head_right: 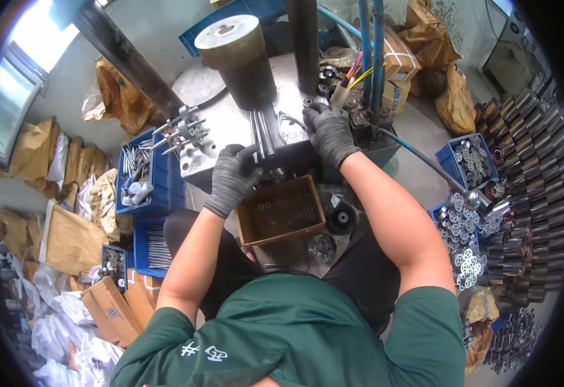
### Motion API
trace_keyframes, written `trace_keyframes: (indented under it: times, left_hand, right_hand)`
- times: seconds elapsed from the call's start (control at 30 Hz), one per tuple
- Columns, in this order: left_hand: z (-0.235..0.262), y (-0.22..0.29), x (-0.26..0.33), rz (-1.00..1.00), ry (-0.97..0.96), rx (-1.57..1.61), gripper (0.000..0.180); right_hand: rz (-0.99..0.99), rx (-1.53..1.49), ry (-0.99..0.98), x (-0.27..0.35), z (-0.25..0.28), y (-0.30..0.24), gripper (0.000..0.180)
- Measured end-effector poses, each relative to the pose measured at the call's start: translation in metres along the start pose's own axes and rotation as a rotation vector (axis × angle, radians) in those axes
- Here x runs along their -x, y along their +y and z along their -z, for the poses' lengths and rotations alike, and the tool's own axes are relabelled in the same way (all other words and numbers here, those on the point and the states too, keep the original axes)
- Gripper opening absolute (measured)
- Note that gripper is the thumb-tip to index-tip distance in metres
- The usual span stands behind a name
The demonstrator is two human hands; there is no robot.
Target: Operating a manual hydraulic press to insert metal pins into components.
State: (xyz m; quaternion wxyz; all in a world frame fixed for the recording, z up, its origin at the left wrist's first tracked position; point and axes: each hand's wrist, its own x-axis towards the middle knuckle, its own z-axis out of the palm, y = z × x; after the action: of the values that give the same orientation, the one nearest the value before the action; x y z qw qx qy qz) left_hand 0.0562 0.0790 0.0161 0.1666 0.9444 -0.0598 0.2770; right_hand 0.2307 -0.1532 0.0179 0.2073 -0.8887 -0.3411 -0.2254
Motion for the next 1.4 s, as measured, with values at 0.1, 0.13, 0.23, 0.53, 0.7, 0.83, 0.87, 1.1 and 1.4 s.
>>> trace_keyframes:
  times: [0.1,0.13,0.23,0.53,0.7,0.83,0.87,1.1,1.4]
  left_hand:
    - [-0.011,0.000,-0.002,0.081,-0.057,-0.033,0.038]
    - [-0.016,0.000,-0.003,0.095,-0.071,-0.018,0.038]
    - [-0.028,0.001,0.001,0.303,0.102,0.102,0.035]
    - [-0.029,-0.017,0.010,1.168,0.057,1.576,0.032]
    - [-0.010,0.004,0.004,0.934,-0.015,1.681,0.042]
    - [0.002,0.041,0.001,0.669,-0.310,1.643,0.040]
    - [-0.008,0.048,0.006,0.622,-0.362,1.665,0.041]
    - [-0.043,0.083,0.020,0.607,-0.617,1.673,0.037]
    - [-0.053,0.087,0.017,0.660,-0.666,1.635,0.040]
  right_hand:
    - [-0.010,0.004,-0.017,-0.003,-0.010,0.003,0.027]
    - [0.004,-0.016,0.008,-0.006,-0.014,0.005,0.025]
    - [0.011,-0.022,0.038,-0.010,-0.018,0.007,0.020]
    - [0.017,-0.028,0.097,-0.015,-0.006,0.014,0.023]
    - [-0.443,-1.053,0.038,0.000,0.025,-0.022,0.023]
    - [-0.742,-1.467,-0.107,0.020,0.063,-0.065,0.034]
    - [-0.819,-1.485,-0.136,0.021,0.067,-0.069,0.035]
    - [-0.858,-1.470,-0.129,0.030,0.066,-0.046,0.043]
    - [-0.615,-1.177,-0.189,0.037,0.086,-0.037,0.023]
